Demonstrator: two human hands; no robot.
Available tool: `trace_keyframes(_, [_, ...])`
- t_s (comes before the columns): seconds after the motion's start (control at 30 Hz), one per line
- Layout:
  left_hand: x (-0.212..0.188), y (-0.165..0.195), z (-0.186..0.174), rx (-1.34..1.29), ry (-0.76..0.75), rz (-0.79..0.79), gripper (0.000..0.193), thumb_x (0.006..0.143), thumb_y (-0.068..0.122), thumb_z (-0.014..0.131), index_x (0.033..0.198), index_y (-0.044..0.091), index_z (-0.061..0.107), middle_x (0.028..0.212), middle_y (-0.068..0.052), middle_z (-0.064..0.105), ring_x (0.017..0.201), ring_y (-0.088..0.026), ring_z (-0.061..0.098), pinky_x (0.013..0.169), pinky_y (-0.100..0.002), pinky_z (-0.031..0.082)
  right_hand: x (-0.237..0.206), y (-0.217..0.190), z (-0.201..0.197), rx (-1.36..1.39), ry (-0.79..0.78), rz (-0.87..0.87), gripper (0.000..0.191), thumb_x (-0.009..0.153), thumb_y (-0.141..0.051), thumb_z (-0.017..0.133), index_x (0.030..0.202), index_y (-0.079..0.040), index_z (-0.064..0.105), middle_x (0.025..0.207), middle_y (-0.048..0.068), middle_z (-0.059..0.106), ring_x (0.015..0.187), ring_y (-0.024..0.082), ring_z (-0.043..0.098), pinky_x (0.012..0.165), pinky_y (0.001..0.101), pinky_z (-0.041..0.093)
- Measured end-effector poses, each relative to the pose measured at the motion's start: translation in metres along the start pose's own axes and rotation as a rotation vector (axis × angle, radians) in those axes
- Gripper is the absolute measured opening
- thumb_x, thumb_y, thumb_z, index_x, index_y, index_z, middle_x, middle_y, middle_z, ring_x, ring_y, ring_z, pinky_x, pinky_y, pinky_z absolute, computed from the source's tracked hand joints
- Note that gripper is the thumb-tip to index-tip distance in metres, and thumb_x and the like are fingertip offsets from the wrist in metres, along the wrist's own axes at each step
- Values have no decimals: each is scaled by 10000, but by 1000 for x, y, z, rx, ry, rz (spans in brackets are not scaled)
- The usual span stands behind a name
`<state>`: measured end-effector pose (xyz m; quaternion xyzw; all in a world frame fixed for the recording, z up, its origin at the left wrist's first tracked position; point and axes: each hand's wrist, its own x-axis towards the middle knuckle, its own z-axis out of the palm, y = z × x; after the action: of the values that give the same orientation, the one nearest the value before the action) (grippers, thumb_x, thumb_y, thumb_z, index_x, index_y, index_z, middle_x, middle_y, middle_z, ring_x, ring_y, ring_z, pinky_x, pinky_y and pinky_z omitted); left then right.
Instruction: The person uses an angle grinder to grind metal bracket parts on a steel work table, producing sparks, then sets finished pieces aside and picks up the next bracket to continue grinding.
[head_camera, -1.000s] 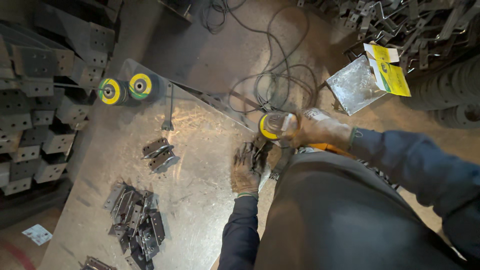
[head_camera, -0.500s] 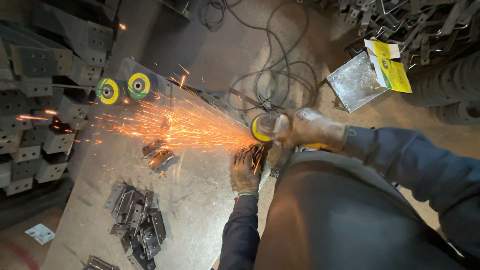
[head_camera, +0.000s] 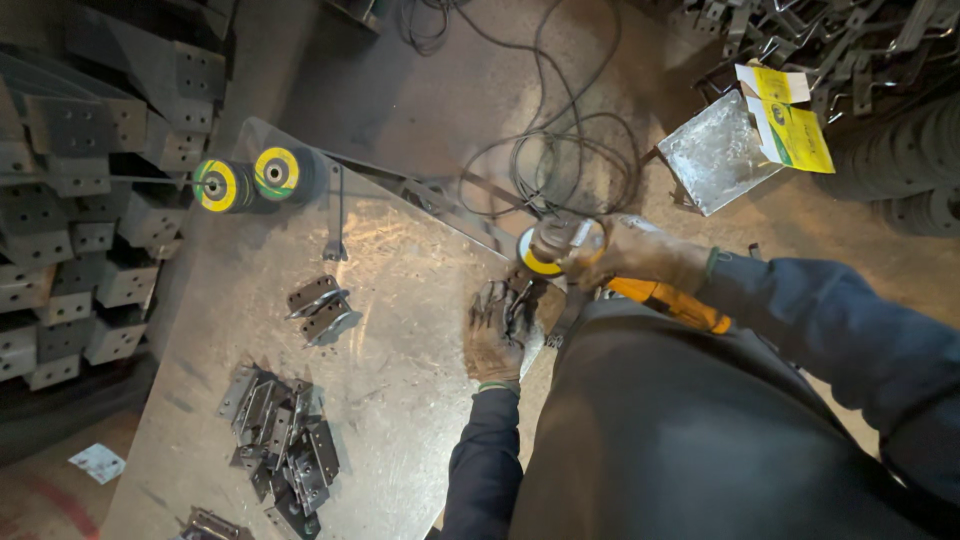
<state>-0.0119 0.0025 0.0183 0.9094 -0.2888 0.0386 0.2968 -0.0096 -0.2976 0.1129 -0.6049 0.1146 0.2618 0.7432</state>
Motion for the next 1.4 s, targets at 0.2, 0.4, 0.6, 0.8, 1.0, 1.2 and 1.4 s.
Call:
trace_keyframes(0.2, [-3,-3,2,-7,-22,-15,363,906,199,703,1232,43,675,1350,-164,658,1329,-361,581,1180,-513,396,-1,-21,10,-117,-61,-10,482,688,-84,856,1146,-69,705,907,-14,719,762,74,612,642,269,539])
trace_keyframes(0.4, [-7,-6,6,71,-103,-40,441,911,236,650,1331,101,673,1411,-111,635,1376,-340,531,1169,-506,371,-2,-18,12,64,-40,33,533,675,-52,829,1192,-86,706,959,-26,748,788,70,650,640,272,552])
trace_keyframes(0.6, [-9,-7,5,34,-98,-70,437,913,253,649,1321,99,655,1438,-115,638,1394,-345,528,1193,-493,359,7,5,6,43,-19,50,405,710,-7,850,1094,18,727,894,60,737,756,113,669,649,309,573])
trace_keyframes(0.8, [-4,-7,4,-4,-50,0,384,939,227,655,1286,63,670,1380,-145,659,1355,-356,572,1202,-512,362,9,9,3,30,42,112,346,673,-3,842,1008,23,762,834,81,777,691,136,702,613,320,588])
trace_keyframes(1.0, [-2,0,2,-32,-20,-67,359,924,223,708,1237,47,703,1322,-154,685,1326,-352,580,1177,-504,394,5,0,3,-165,118,236,334,650,-63,885,933,77,777,771,124,771,637,174,721,576,349,586])
trace_keyframes(1.2, [4,6,-7,25,3,0,334,926,227,703,1208,49,704,1313,-143,693,1324,-330,603,1165,-500,405,1,10,4,-99,76,24,383,640,-106,876,987,11,763,846,49,765,715,74,647,622,275,559])
trace_keyframes(1.4, [6,8,-11,52,-16,-9,341,949,223,694,1226,25,700,1336,-139,682,1324,-330,598,1150,-493,419,1,26,-1,-106,98,30,380,672,-123,873,1005,25,762,872,53,743,751,102,643,664,294,544])
